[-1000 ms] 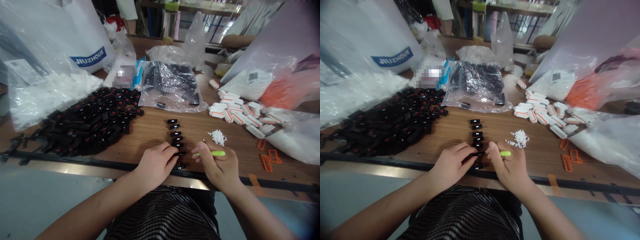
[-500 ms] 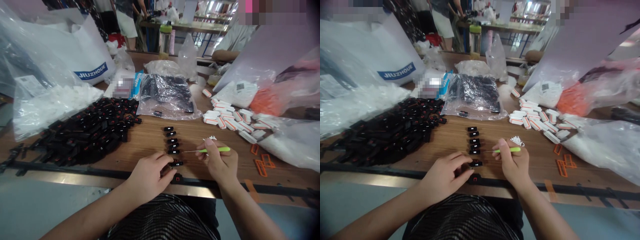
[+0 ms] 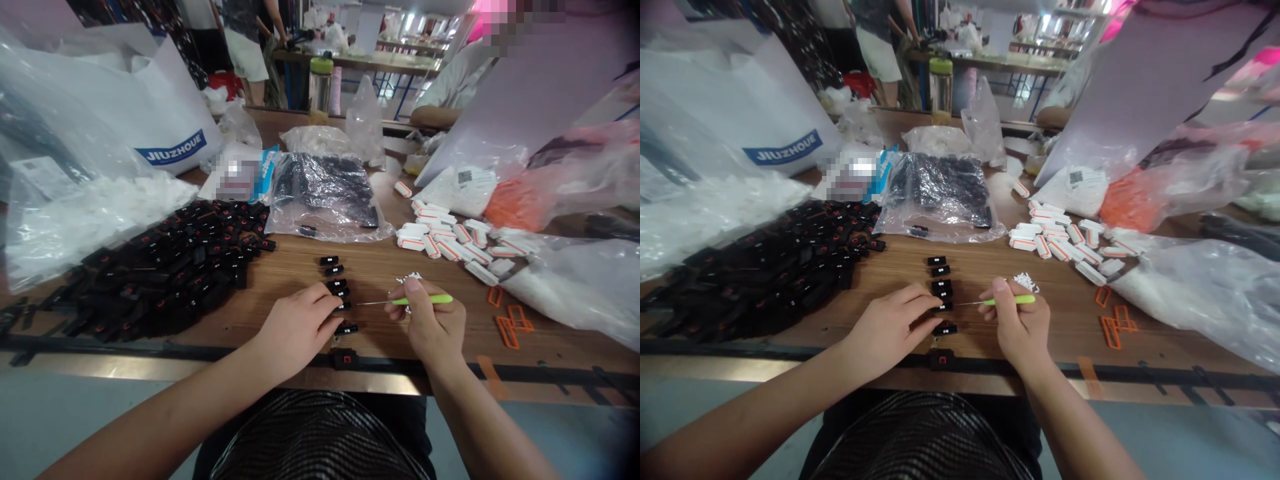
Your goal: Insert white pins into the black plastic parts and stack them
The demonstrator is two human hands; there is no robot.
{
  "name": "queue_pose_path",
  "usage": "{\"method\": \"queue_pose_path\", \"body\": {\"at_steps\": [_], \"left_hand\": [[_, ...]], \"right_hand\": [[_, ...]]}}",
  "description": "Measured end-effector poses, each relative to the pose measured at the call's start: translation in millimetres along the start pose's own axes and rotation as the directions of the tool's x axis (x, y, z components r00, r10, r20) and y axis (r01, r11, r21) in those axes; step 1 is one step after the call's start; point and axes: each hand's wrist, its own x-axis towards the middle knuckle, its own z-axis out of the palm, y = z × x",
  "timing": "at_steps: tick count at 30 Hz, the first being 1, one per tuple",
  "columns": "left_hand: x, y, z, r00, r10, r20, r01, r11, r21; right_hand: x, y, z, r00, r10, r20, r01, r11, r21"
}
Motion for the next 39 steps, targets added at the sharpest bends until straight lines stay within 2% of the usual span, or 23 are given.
{"method": "queue_pose_path", "body": {"at_steps": [12,18,23,39], "left_hand": [[2,-3,7.7,1.0,-0.005,0.006,0.005,0.998,-0.06],[3,-6,9.0,0.998,-0.056,0.011,0.057,0.988,-0.142],[1,-7,9.3,0.998,-0.059,-0.014,0.055,0.983,-0.173],[0,-4,10.1,0.998,-0.066,-0.014,0.063,0.983,-0.175]], "right_hand": [[-2,0,2,0.999,0.034,0.024,-0.035,0.998,0.048],[-2,0,5,0.997,-0.024,0.076,0.027,0.999,-0.036],[-2,1,8,0.987,-0.073,0.142,0.092,0.988,-0.126],[-5,-3,12,0.986,-0.093,0.136,0.117,0.977,-0.177]]}}
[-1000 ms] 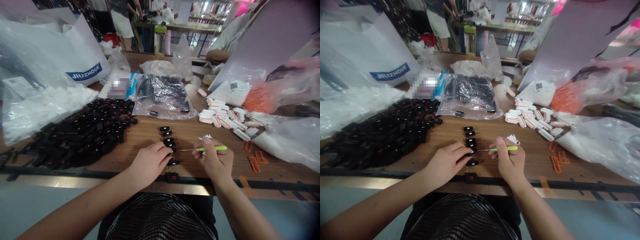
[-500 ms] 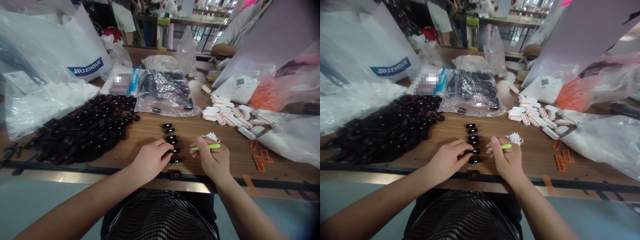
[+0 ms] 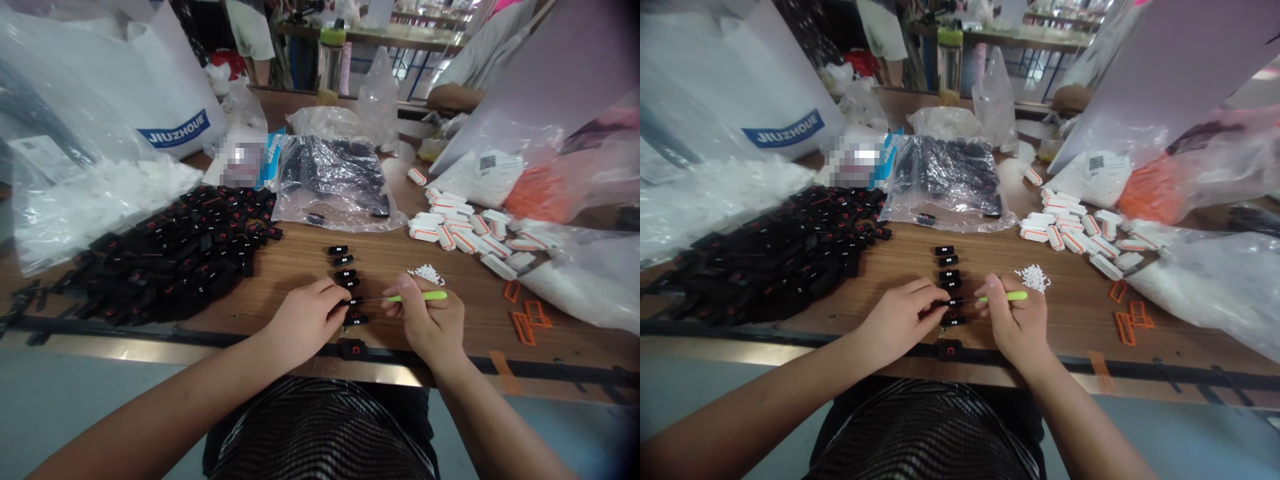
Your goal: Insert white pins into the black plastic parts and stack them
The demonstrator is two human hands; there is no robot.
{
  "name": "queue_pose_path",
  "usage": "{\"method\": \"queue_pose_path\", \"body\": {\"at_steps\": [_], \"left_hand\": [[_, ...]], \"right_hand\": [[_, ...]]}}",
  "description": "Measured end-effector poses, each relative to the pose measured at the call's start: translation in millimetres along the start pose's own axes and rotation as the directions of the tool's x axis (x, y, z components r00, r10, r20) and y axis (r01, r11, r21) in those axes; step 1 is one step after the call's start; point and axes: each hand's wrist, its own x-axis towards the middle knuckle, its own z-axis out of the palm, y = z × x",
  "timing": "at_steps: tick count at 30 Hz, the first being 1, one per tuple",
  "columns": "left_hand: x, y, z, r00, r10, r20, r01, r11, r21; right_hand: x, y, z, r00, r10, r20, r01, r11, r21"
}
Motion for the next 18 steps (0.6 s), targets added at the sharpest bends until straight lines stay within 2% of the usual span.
{"method": "queue_pose_path", "body": {"at_steps": [11,14,18], "left_hand": [[0,0,-0.1,1.0,0.002,0.004,-0.002,1.0,0.003],[0,0,-0.6,1.0,0.006,0.005,-0.006,1.0,-0.011],[0,1,-1.4,1.0,0.003,0.008,-0.003,1.0,-0.016]], "right_hand": [[2,-7,1,0.998,-0.055,0.017,0.056,0.995,-0.083],[2,-13,-1,0.987,-0.144,0.075,0.155,0.973,-0.17],[1,-17,-5,0.926,-0.291,0.239,0.35,0.9,-0.26]]}}
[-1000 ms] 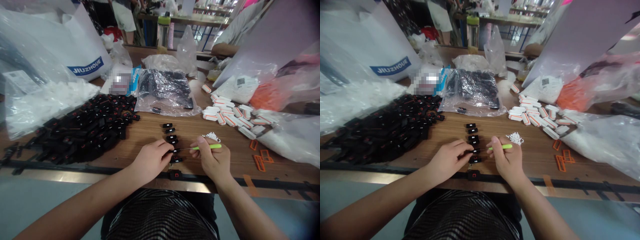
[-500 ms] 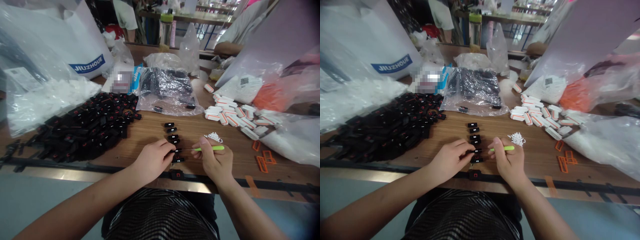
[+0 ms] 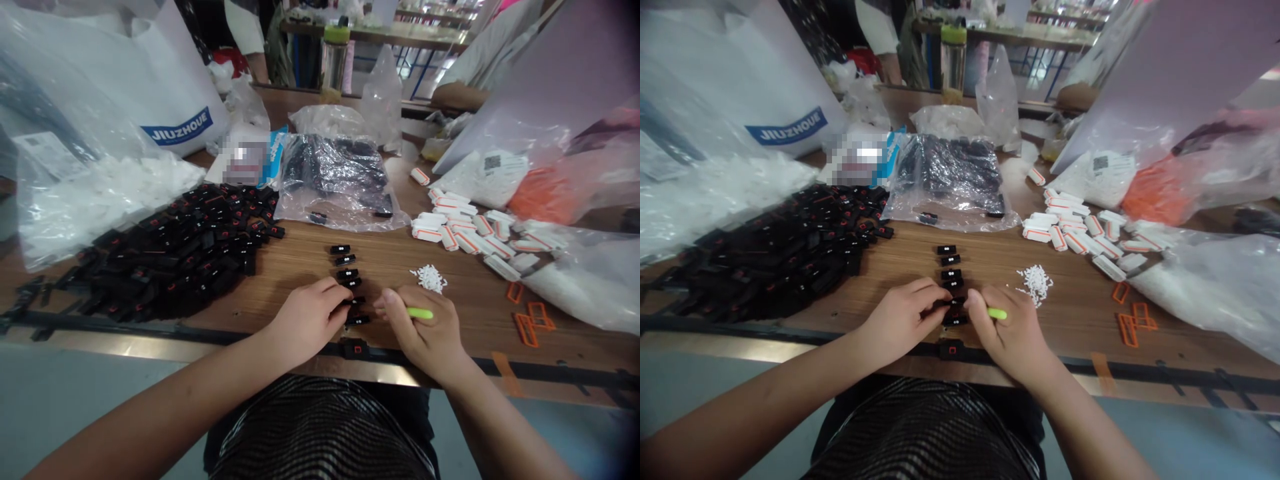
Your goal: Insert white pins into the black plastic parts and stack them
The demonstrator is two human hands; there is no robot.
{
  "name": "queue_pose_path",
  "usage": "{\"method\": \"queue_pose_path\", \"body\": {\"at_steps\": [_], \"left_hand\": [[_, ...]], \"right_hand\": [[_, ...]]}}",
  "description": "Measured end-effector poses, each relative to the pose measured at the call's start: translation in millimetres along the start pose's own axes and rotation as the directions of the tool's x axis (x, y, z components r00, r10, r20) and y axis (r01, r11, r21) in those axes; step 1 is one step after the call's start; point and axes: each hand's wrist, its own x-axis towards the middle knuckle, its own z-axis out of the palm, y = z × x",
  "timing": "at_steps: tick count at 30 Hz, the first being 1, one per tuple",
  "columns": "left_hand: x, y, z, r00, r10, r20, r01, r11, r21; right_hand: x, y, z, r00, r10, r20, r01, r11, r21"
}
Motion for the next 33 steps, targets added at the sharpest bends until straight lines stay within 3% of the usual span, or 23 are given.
{"method": "queue_pose_path", "body": {"at_steps": [3,9,13,25,33], "left_hand": [[0,0,0.2,1.0,-0.003,0.003,0.003,1.0,0.001],[-1,0,2.7,1.0,0.01,0.005,-0.01,1.0,0.007],[-1,1,3.2,1.0,0.009,0.004,-0.009,1.0,0.028],[-1,1,2.7,1.0,0.003,0.011,-0.003,1.0,0.027],[0,1,3.1,1.0,0.002,0.007,-0.002,1.0,0.017]], "right_hand": [[-1,2,0,0.999,-0.036,0.024,0.036,0.999,0.001],[-5,8,6,0.969,0.215,-0.126,-0.189,0.964,0.188],[-5,9,7,0.937,0.303,-0.177,-0.25,0.931,0.267],[-4,6,10,0.946,0.287,-0.153,-0.238,0.931,0.277],[-4,5,7,0.967,0.234,-0.104,-0.212,0.959,0.186]]}}
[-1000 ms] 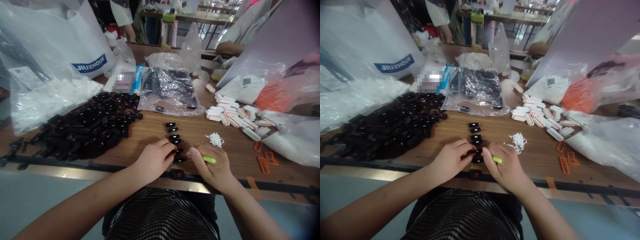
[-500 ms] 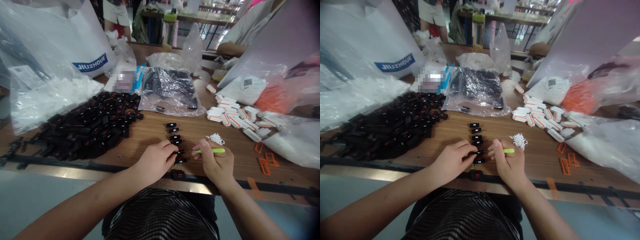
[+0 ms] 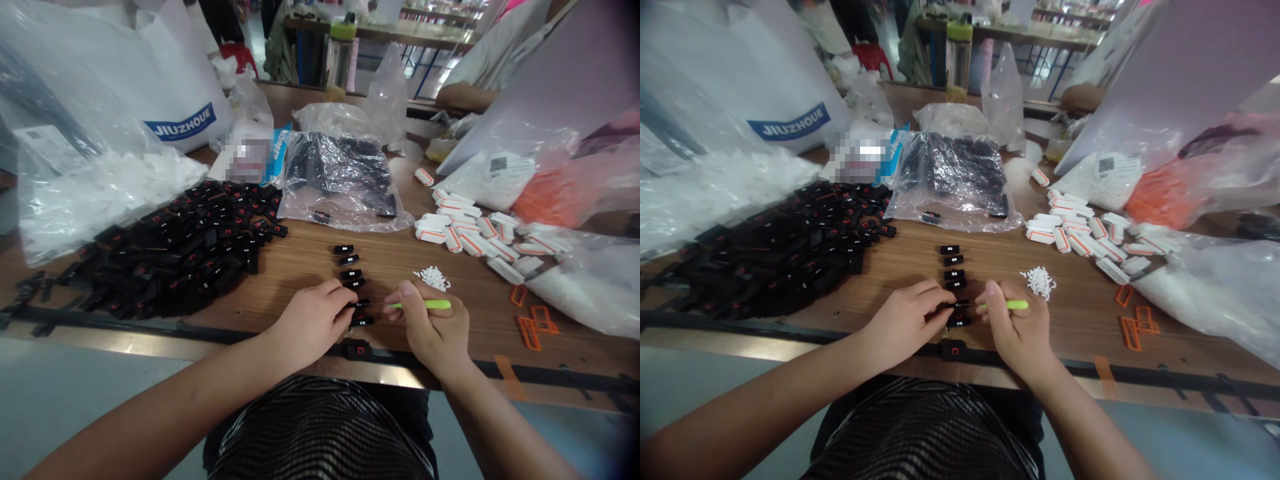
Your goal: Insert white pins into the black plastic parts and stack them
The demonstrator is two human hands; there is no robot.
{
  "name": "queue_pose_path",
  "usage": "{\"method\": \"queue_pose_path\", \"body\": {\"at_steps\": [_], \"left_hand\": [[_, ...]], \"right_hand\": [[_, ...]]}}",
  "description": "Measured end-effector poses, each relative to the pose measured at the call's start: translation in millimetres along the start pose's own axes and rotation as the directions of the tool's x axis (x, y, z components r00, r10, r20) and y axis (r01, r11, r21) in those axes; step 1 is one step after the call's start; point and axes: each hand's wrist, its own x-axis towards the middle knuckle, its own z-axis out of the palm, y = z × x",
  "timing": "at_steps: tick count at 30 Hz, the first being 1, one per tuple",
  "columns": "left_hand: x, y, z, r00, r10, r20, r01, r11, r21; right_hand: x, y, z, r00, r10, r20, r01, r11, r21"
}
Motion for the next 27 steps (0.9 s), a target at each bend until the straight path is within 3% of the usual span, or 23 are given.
{"method": "queue_pose_path", "body": {"at_steps": [7,13,18,21,27], "left_hand": [[0,1,-2.0,1.0,-0.009,0.013,0.009,1.0,0.002],[-2,3,-2.8,1.0,0.001,0.026,0.0,0.999,-0.034],[-2,7,-19.0,0.999,0.013,-0.037,-0.017,0.995,-0.094],[7,5,-28.1,0.996,0.01,-0.083,-0.01,1.0,-0.004],[22,1,-18.9,1.0,-0.003,0.001,0.003,0.968,0.252]], "right_hand": [[-1,1,-2,0.995,-0.039,0.087,0.044,0.997,-0.061],[19,-5,-12,0.991,0.114,-0.068,-0.104,0.985,0.138],[42,-3,-9,0.99,0.131,-0.058,-0.119,0.977,0.176],[44,4,-2,0.987,0.152,-0.048,-0.139,0.969,0.206],[39,14,8,0.983,0.182,-0.024,-0.17,0.952,0.256]]}}
